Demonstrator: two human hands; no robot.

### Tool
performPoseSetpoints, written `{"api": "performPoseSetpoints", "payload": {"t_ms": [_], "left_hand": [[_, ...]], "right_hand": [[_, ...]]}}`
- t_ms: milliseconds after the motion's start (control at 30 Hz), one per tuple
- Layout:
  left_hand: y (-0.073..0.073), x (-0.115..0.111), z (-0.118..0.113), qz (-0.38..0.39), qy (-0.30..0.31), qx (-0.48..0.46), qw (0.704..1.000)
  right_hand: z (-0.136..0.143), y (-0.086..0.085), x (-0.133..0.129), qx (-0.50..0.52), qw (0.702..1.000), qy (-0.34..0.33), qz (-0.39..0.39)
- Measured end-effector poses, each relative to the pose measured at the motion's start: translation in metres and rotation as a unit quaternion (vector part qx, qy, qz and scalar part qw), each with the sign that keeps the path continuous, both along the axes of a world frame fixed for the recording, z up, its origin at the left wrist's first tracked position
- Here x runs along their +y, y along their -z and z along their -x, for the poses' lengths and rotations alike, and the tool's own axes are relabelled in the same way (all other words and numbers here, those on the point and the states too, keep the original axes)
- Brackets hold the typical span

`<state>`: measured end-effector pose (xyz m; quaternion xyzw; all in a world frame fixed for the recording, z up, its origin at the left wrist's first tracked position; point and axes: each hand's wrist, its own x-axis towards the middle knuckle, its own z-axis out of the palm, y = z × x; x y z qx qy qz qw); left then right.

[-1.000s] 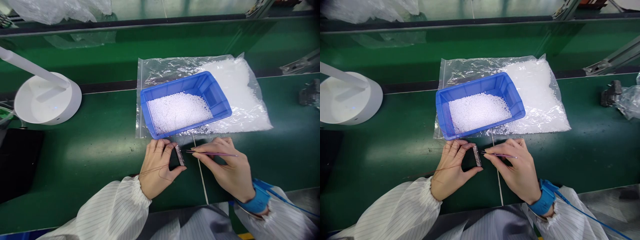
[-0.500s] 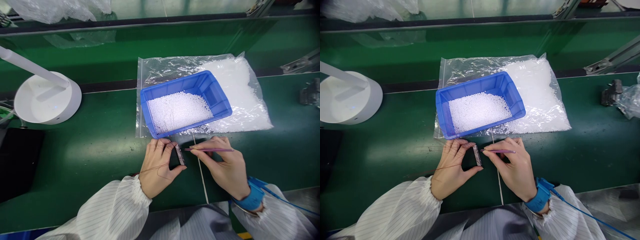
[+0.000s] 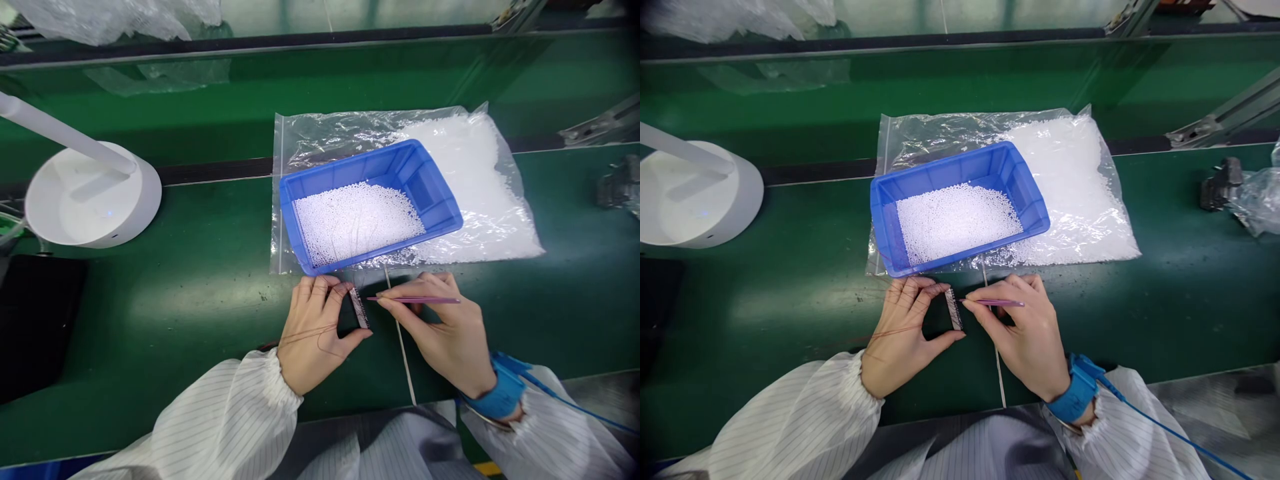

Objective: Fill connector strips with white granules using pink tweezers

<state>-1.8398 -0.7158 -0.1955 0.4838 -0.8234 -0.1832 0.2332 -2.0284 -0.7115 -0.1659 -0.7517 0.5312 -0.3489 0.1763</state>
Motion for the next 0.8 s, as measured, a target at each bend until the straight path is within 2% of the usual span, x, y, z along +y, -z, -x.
{"api": "performPoseSetpoints", "payload": {"t_ms": [433, 800], "left_hand": [[0.0012, -0.0003, -0.0004, -0.015, 0.0, 0.004, 1.0], [-0.0002, 0.0015, -0.0011, -0.016, 0.003, 0.009, 1.0]], "right_hand": [[-0.0023, -0.0043, 0.0003, 0.036, 0.998, -0.033, 0.025], [-0.0008, -0.0026, 0.0028, 0.031, 0.999, -0.017, 0.032]]}}
